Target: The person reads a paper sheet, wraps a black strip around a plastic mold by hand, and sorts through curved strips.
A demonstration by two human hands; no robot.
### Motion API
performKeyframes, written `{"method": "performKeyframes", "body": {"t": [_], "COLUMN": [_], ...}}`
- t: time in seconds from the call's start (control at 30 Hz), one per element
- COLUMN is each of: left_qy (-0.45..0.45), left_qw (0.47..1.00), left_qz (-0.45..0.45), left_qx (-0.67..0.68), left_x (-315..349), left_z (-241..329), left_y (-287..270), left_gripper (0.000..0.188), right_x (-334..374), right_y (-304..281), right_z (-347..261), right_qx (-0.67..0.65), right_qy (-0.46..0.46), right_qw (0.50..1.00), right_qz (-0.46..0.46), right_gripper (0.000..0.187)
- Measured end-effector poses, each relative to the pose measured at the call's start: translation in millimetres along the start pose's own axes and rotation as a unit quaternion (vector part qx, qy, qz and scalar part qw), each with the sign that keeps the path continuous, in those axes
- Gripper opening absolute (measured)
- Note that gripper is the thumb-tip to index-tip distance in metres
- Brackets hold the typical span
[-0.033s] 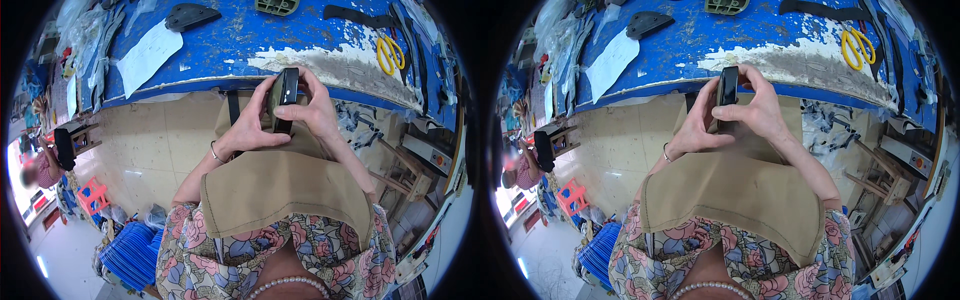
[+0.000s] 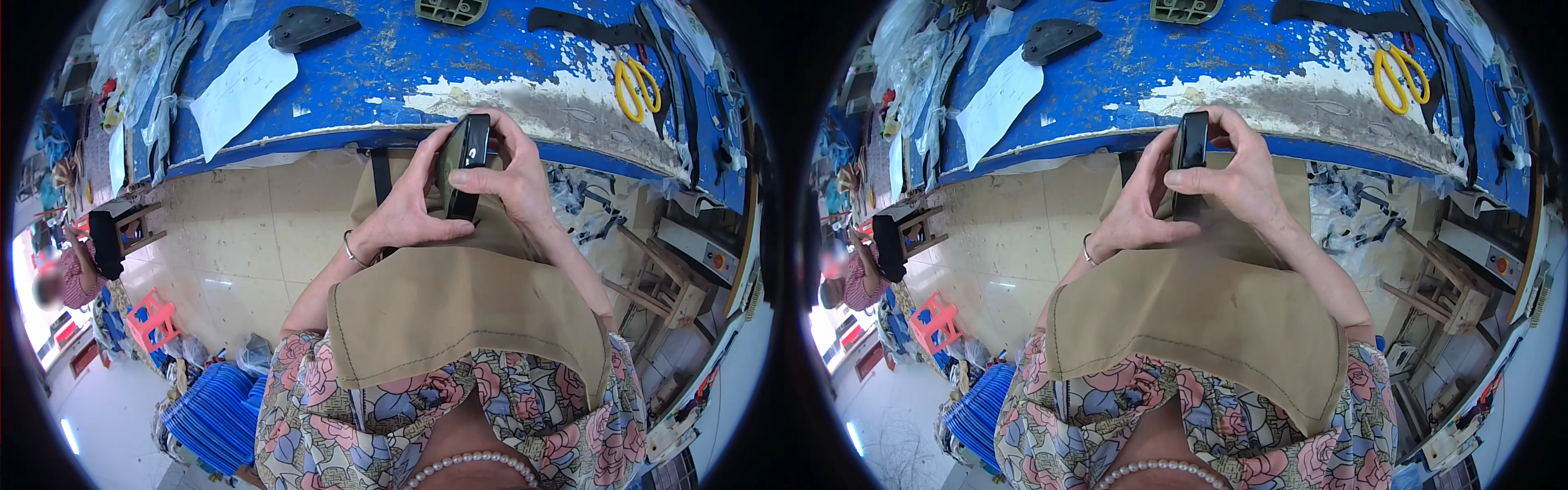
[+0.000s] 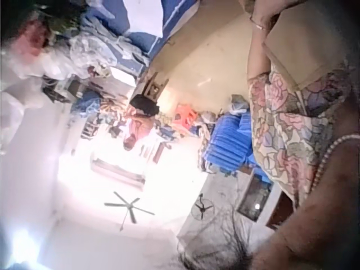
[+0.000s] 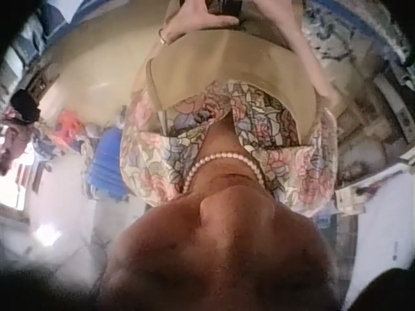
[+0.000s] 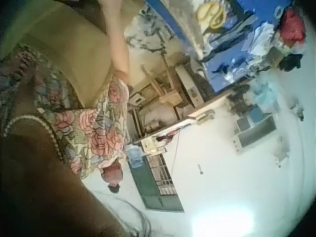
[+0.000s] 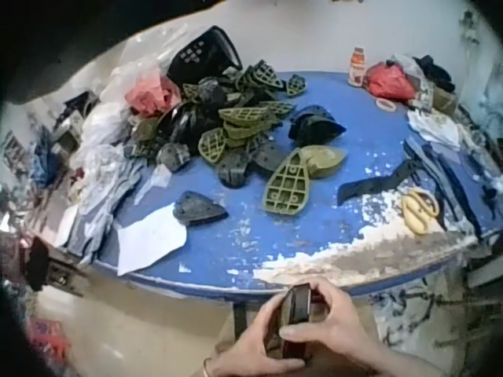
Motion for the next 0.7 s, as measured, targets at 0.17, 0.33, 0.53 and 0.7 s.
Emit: {"method": "performKeyframes", "body": {"t": [0.17,0.33,0.53,0.7], "left_qy": [0.04,0.031,-0.006,0.073], "left_qw": [0.995,0.994,0.998,0.972], "left_qz": [-0.051,-0.071,-0.047,-0.048], "left_qx": [-0.081,-0.073,0.04,-0.217], "left_x": [3,6,4,1], "left_z": [-1,-3,-8,4], "left_y": [-1,-1,9,7], "left_gripper": [0.107,0.107,0.11,0.113], "right_x": [3,0,-14,3], "right_y": [-1,-6,-22,-24], "right_z": [2,9,19,5], "right_qx": [-0.075,-0.097,-0.138,-0.195], "right_qy": [-0.002,-0.018,0.088,0.047], "right_qw": [0.997,0.995,0.986,0.977], "right_qz": [0.032,0.024,-0.026,-0.07], "right_gripper": [0.035,0.014,0.03,0.046]}}
Point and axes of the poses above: each hand's wrist, its own x-axis away from the middle knuckle, its own y-axis out of the palm, z = x × y, the point moved 1 cm from there along -x, towards the middle knuckle, and after that the axes turned 11 degrees about y, right-handed, at the moved point
